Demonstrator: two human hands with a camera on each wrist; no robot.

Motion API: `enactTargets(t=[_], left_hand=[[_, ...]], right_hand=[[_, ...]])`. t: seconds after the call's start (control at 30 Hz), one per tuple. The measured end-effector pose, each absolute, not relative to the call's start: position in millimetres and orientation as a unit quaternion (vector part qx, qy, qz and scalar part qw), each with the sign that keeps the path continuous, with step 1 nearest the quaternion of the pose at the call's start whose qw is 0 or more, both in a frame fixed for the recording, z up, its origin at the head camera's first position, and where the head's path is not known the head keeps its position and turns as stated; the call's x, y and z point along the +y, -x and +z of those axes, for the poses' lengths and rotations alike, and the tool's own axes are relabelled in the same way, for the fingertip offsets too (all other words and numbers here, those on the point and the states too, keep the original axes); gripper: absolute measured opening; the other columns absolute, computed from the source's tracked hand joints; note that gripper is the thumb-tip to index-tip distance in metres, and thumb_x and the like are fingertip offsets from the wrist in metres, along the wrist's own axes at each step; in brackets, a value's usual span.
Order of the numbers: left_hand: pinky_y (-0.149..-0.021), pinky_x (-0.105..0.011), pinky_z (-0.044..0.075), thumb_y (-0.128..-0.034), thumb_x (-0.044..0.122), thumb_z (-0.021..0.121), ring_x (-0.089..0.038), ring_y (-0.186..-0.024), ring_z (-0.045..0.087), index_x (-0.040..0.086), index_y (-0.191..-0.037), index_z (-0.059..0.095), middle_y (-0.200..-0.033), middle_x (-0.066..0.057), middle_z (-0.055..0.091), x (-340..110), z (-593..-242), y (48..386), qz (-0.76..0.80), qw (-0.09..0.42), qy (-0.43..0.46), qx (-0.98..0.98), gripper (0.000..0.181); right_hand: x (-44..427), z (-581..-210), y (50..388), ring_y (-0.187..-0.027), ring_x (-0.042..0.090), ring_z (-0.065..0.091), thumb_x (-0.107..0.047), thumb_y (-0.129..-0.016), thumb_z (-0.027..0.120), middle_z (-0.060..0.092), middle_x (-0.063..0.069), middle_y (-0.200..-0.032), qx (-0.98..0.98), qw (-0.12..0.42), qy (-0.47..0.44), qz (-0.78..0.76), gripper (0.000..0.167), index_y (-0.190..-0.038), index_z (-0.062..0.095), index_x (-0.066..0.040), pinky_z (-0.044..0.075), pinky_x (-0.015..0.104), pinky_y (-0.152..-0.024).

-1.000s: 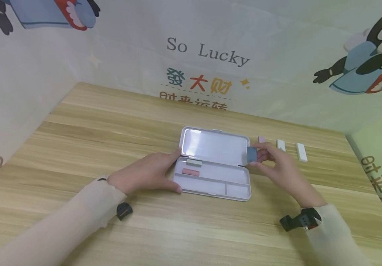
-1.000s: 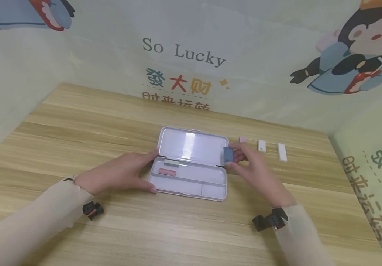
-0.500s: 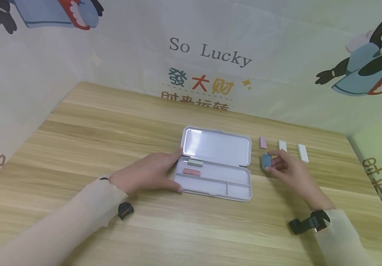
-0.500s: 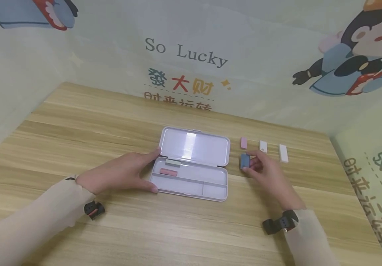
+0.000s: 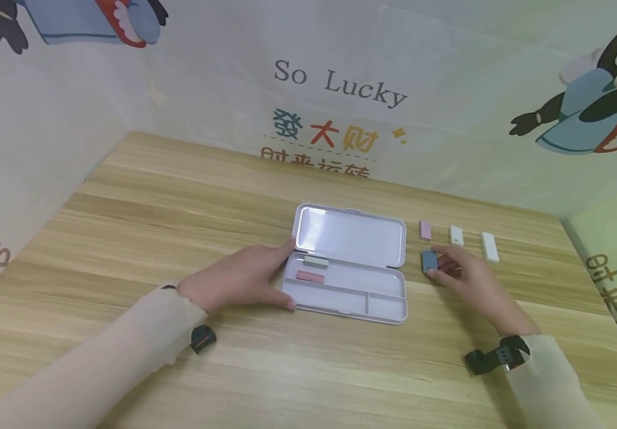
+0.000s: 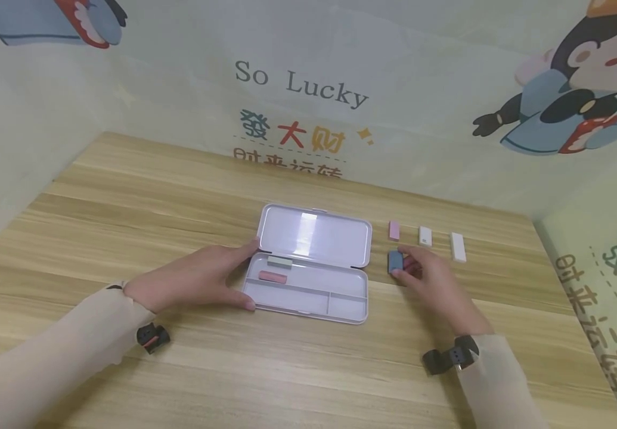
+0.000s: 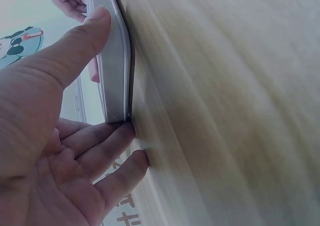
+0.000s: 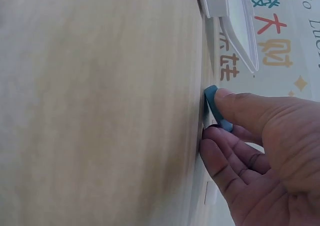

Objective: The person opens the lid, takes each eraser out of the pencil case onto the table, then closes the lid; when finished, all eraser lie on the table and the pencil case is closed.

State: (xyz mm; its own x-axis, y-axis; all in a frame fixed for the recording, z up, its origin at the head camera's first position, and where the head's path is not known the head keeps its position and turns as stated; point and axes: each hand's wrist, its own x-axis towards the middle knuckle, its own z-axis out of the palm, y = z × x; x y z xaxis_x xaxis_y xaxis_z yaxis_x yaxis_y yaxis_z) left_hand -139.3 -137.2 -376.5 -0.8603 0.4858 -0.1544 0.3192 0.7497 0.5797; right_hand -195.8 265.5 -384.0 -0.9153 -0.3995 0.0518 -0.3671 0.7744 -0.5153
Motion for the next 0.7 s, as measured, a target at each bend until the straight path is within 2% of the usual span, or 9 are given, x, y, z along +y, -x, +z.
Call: enactTargets(t=[0.23, 0.37, 0.6, 0.7], left_hand=[[-0.123, -0.045, 0.043, -0.0820, 0.042, 0.089, -0.026, -0.138, 0.059, 0.006, -0.167, 0.019, -0.153, -0.016, 0.058, -137.7, -375.3, 139.7, 0.284, 0.152, -0.216, 0.922, 0.116], [-0.122, -0.045, 0.045, -0.0818, 0.041, 0.090, -0.026, -0.134, 0.062, 0.006, -0.168, 0.019, -0.150, -0.016, 0.061, -138.1, -374.5, 139.7, 0.281, 0.152, -0.215, 0.923, 0.117], [-0.124, -0.045, 0.042, -0.0814, 0.042, 0.090, -0.030, -0.142, 0.056, 0.003, -0.167, 0.019, -0.156, -0.020, 0.054, -137.3, -374.8, 139.5, 0.282, 0.150, -0.215, 0.923, 0.118], [-0.124, -0.045, 0.042, -0.0811, 0.042, 0.090, -0.030, -0.143, 0.056, 0.002, -0.167, 0.020, -0.156, -0.020, 0.054, -137.0, -375.0, 139.2, 0.280, 0.151, -0.214, 0.923, 0.118]], right_hand=[[267.5, -384.4, 200.7, -0.098, 0.033, 0.069, -0.004, -0.097, 0.071, 0.070, 0.025, -0.108, 0.942, 0.047, 0.201, -0.265, 0.044, -0.135, 0.059, 0.015, 0.062, 0.036, -0.087], [268.1, -384.6, 201.3, -0.098, 0.031, 0.069, -0.006, -0.098, 0.072, 0.070, 0.024, -0.108, 0.944, 0.051, 0.196, -0.261, 0.043, -0.133, 0.060, 0.015, 0.061, 0.034, -0.086], [271.0, -385.7, 201.9, -0.097, 0.030, 0.069, -0.009, -0.098, 0.072, 0.069, 0.022, -0.107, 0.946, 0.058, 0.190, -0.257, 0.043, -0.133, 0.061, 0.014, 0.054, 0.017, -0.079], [272.4, -386.3, 201.6, -0.097, 0.030, 0.069, -0.011, -0.099, 0.072, 0.070, 0.022, -0.107, 0.946, 0.064, 0.187, -0.258, 0.045, -0.135, 0.060, 0.013, 0.053, 0.015, -0.078]])
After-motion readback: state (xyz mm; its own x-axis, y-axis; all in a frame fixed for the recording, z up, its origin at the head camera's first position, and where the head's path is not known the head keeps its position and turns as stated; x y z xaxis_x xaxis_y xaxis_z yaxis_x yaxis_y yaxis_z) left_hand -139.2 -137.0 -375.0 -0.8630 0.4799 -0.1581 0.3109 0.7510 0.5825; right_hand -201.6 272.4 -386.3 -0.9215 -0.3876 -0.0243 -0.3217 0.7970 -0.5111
